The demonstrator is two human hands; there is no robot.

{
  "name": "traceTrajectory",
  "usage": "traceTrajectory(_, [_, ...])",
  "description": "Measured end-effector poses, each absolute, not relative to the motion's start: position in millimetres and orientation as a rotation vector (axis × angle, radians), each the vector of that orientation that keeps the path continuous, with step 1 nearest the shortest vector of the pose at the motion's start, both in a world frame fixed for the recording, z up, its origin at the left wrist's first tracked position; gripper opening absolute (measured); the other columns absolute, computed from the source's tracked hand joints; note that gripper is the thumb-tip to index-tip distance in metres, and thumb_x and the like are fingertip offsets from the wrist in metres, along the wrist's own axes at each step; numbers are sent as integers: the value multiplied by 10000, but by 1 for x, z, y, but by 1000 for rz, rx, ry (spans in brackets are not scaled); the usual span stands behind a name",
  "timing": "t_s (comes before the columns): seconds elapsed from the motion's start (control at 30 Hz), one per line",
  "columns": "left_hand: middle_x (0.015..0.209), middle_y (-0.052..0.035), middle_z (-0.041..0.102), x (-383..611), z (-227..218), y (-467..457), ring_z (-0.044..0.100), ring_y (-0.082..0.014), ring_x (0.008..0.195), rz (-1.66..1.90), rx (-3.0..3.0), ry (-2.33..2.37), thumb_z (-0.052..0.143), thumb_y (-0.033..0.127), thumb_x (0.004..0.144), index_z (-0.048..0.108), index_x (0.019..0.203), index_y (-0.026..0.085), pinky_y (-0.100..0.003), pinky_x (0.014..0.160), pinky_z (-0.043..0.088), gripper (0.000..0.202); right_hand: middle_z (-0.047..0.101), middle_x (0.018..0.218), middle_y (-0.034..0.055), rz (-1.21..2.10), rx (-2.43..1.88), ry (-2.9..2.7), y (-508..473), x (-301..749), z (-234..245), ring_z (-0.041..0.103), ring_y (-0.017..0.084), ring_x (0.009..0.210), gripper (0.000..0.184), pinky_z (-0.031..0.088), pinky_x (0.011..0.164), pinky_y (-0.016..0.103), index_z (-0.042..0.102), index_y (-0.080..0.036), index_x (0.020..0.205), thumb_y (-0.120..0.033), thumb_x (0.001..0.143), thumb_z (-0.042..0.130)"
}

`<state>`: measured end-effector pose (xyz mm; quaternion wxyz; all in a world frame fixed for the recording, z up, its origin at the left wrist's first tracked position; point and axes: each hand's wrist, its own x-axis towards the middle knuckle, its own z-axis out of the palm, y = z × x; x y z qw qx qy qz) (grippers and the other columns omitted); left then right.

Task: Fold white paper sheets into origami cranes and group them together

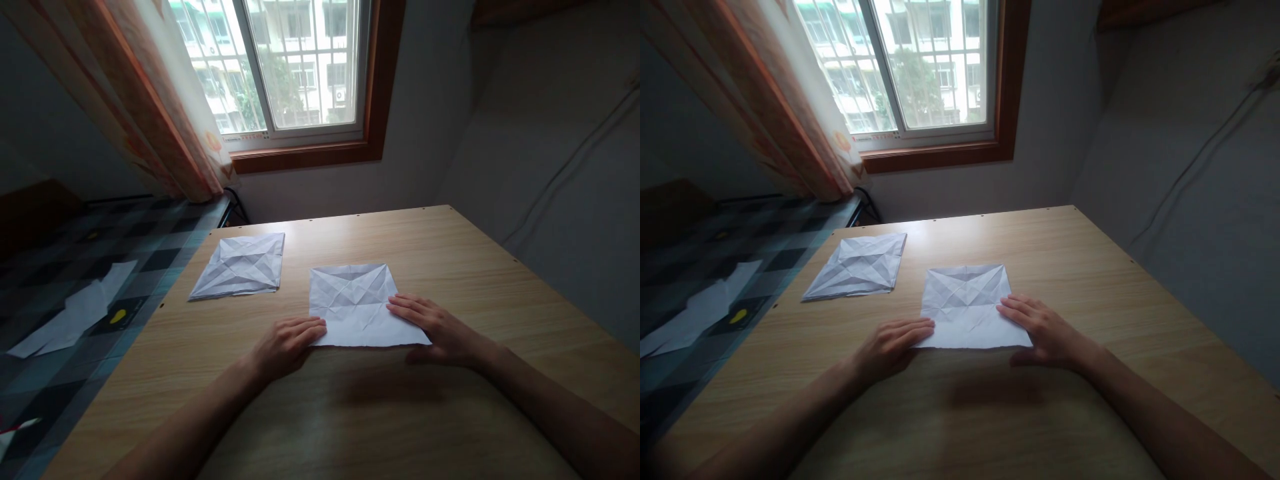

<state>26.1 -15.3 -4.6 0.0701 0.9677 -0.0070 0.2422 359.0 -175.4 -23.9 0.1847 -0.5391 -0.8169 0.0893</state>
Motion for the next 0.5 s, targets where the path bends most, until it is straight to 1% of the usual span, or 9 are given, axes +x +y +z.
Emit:
traceTrajectory(0.03, [1089, -99, 727, 24, -4, -14, 691, -191, 1038, 736, 2880, -46, 441, 172, 933, 559, 1147, 184, -306, 904, 574, 245, 497, 1435, 159, 235, -1511, -2283, -174, 359, -25, 440, 335, 1336, 763, 352, 1116, 524, 454, -183, 1432, -561, 805, 668])
traceTrajectory(0.1, [1090, -104, 727, 21, -4, -14, 693, -193, 1032, 741, 2829, -69, 466, 183, 923, 561, 1173, 181, -311, 898, 576, 267, 569, 1372, 131, 191, -1477, -2238, -172, 357, -29, 494, 292, 1298, 505, 385, 1102, 501, 522, -206, 1380, -378, 908, 573])
traceTrajectory(0.13, [1091, -107, 726, 21, -4, -14, 694, -197, 1030, 749, 2814, -59, 471, 181, 919, 563, 1186, 178, -319, 892, 578, 282, 600, 1337, 119, 171, -1453, -2216, -171, 356, -30, 519, 273, 1277, 421, 406, 1088, 489, 558, -219, 1346, -291, 933, 514])
traceTrajectory(0.2, [1081, -110, 729, 22, -3, -14, 702, -202, 1003, 789, 2794, 19, 472, 157, 914, 576, 1196, 171, -327, 863, 585, 301, 645, 1277, 108, 152, -1405, -2178, -169, 355, -32, 556, 246, 1240, 389, 448, 1053, 460, 612, -227, 1280, -175, 945, 422])
traceTrajectory(0.23, [1071, -109, 732, 23, -3, -13, 708, -200, 982, 804, 2783, 78, 468, 143, 914, 587, 1191, 169, -323, 845, 587, 302, 659, 1253, 110, 155, -1381, -2166, -169, 354, -32, 569, 244, 1226, 383, 465, 1033, 450, 628, -221, 1255, -161, 946, 409])
traceTrajectory(0.27, [1060, -107, 735, 24, -3, -13, 714, -198, 957, 808, 2771, 133, 474, 141, 912, 599, 1178, 168, -316, 827, 588, 296, 670, 1232, 117, 167, -1355, -2161, -169, 354, -32, 579, 250, 1211, 360, 479, 1013, 446, 638, -210, 1236, -180, 946, 426])
traceTrajectory(0.37, [1024, -99, 743, 25, -3, -11, 717, -213, 909, 754, 2752, 198, 524, 214, 886, 622, 1153, 172, -330, 797, 584, 288, 704, 1148, 133, 204, -1335, -2104, -171, 352, -29, 625, 277, 1132, 299, 513, 945, 438, 662, -187, 1168, -292, 923, 527])
traceTrajectory(0.43, [937, -72, 755, 25, -5, -12, 714, -212, 852, 784, 2738, 281, 539, 234, 868, 627, 1147, 185, -343, 782, 576, 296, 721, 1086, 128, 230, -1389, -1992, -173, 349, -27, 658, 273, 1050, 275, 526, 895, 420, 680, -185, 1108, -326, 922, 536])
traceTrajectory(0.5, [863, -50, 748, 25, -6, -15, 704, -195, 801, 857, 2679, 473, 548, 238, 869, 627, 1148, 196, -325, 755, 566, 293, 733, 973, 110, 274, -1513, -1830, -173, 344, -24, 684, 249, 904, 262, 540, 799, 379, 694, -184, 1029, -343, 936, 508])
